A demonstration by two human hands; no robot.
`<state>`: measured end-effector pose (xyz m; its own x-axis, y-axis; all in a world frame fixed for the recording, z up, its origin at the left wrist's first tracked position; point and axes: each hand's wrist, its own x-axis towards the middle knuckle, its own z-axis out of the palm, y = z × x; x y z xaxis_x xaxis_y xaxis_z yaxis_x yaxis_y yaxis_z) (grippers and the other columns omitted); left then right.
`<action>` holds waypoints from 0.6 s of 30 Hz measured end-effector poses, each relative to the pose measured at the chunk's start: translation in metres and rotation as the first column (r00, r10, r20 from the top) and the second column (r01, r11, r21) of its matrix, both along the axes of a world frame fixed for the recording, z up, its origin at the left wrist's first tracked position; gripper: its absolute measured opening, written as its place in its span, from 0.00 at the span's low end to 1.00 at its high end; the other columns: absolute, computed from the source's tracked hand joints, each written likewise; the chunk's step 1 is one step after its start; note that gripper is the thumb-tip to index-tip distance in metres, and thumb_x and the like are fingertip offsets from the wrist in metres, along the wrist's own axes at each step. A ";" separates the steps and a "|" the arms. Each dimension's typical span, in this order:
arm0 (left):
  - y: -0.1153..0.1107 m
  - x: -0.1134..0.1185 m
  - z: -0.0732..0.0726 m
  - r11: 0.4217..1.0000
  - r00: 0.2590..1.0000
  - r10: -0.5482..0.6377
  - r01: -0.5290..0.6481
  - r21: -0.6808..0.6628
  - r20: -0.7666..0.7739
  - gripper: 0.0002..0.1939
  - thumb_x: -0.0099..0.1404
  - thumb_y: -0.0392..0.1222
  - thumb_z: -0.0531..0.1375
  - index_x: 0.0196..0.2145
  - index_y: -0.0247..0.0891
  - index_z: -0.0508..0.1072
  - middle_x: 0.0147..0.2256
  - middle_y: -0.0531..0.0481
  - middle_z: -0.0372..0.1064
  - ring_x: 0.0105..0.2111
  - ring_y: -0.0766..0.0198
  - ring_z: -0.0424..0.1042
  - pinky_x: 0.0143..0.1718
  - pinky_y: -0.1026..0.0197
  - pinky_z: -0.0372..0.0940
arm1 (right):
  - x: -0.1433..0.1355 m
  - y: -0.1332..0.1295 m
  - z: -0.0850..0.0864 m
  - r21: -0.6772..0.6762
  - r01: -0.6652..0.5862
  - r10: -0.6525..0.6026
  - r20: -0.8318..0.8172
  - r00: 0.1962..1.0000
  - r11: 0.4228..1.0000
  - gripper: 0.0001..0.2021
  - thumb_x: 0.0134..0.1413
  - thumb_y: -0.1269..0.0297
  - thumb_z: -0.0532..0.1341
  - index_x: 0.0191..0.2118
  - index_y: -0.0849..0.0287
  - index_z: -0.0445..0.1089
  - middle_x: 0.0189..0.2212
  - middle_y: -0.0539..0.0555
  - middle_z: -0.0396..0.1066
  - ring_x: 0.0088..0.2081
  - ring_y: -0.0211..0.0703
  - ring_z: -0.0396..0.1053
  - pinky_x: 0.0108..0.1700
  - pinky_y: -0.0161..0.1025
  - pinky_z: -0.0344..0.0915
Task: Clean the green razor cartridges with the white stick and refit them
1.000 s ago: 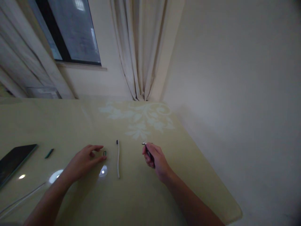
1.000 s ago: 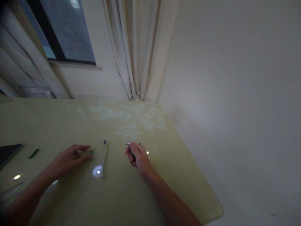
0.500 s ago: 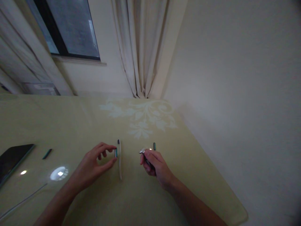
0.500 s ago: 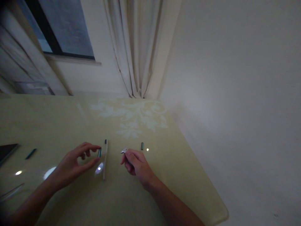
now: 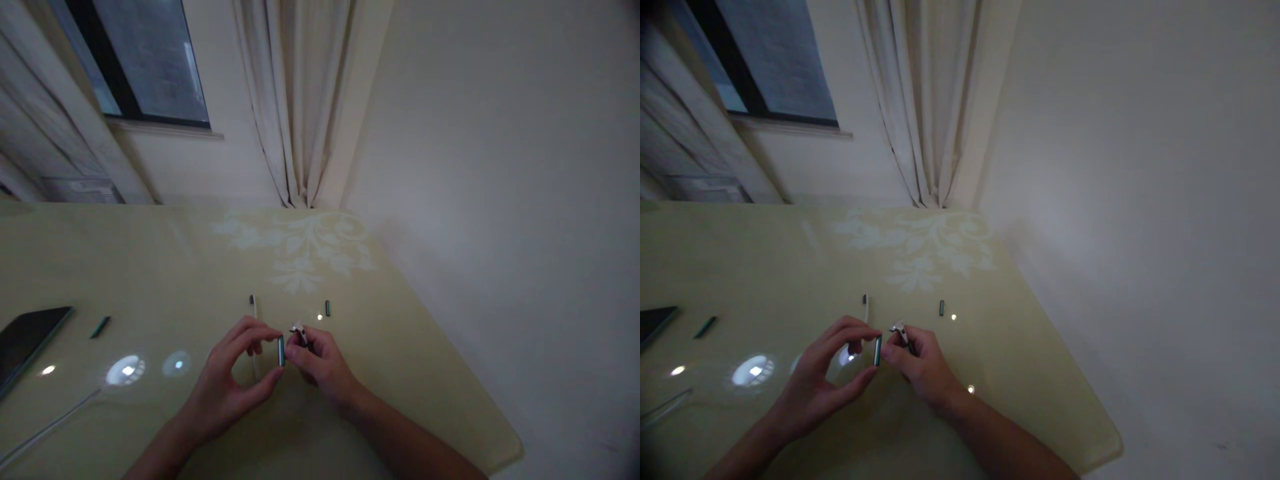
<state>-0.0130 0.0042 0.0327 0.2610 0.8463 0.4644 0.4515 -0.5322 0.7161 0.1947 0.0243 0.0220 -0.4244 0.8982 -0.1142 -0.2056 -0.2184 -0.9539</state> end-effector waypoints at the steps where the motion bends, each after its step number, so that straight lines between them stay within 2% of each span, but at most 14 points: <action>1: -0.001 0.000 0.000 1.000 1.000 -0.003 0.003 0.009 -0.004 0.20 0.65 0.35 0.68 0.54 0.46 0.75 0.42 0.50 0.71 0.37 0.61 0.72 0.40 0.60 0.71 | 0.001 0.000 0.000 0.000 -0.002 0.002 0.001 1.000 1.000 0.22 0.54 0.45 0.74 0.33 0.59 0.69 0.20 0.40 0.53 0.20 0.31 0.45 0.22 0.33 0.43; 6: -0.002 0.002 0.002 0.999 0.999 -0.031 0.032 0.039 -0.029 0.22 0.65 0.33 0.68 0.55 0.47 0.74 0.43 0.49 0.72 0.37 0.62 0.73 0.38 0.61 0.72 | 0.002 0.000 0.000 0.015 0.003 -0.003 0.001 1.000 1.000 0.21 0.52 0.48 0.75 0.33 0.59 0.70 0.21 0.42 0.56 0.22 0.32 0.47 0.24 0.34 0.44; 11: -0.001 0.000 0.002 0.995 0.996 -0.058 0.063 0.076 -0.063 0.23 0.66 0.33 0.67 0.56 0.47 0.74 0.46 0.47 0.73 0.43 0.59 0.75 0.41 0.61 0.74 | 0.003 0.002 -0.002 0.079 0.020 -0.022 0.030 0.999 0.997 0.18 0.54 0.51 0.74 0.32 0.60 0.71 0.22 0.43 0.57 0.24 0.33 0.49 0.26 0.34 0.46; 18: -0.002 0.000 -0.002 0.995 0.995 -0.082 0.085 0.051 -0.058 0.27 0.66 0.34 0.68 0.61 0.47 0.72 0.48 0.46 0.74 0.43 0.59 0.75 0.41 0.61 0.74 | 0.004 0.002 -0.003 0.123 0.002 -0.006 0.034 0.999 0.992 0.16 0.56 0.53 0.72 0.32 0.60 0.70 0.23 0.44 0.58 0.25 0.34 0.51 0.28 0.35 0.48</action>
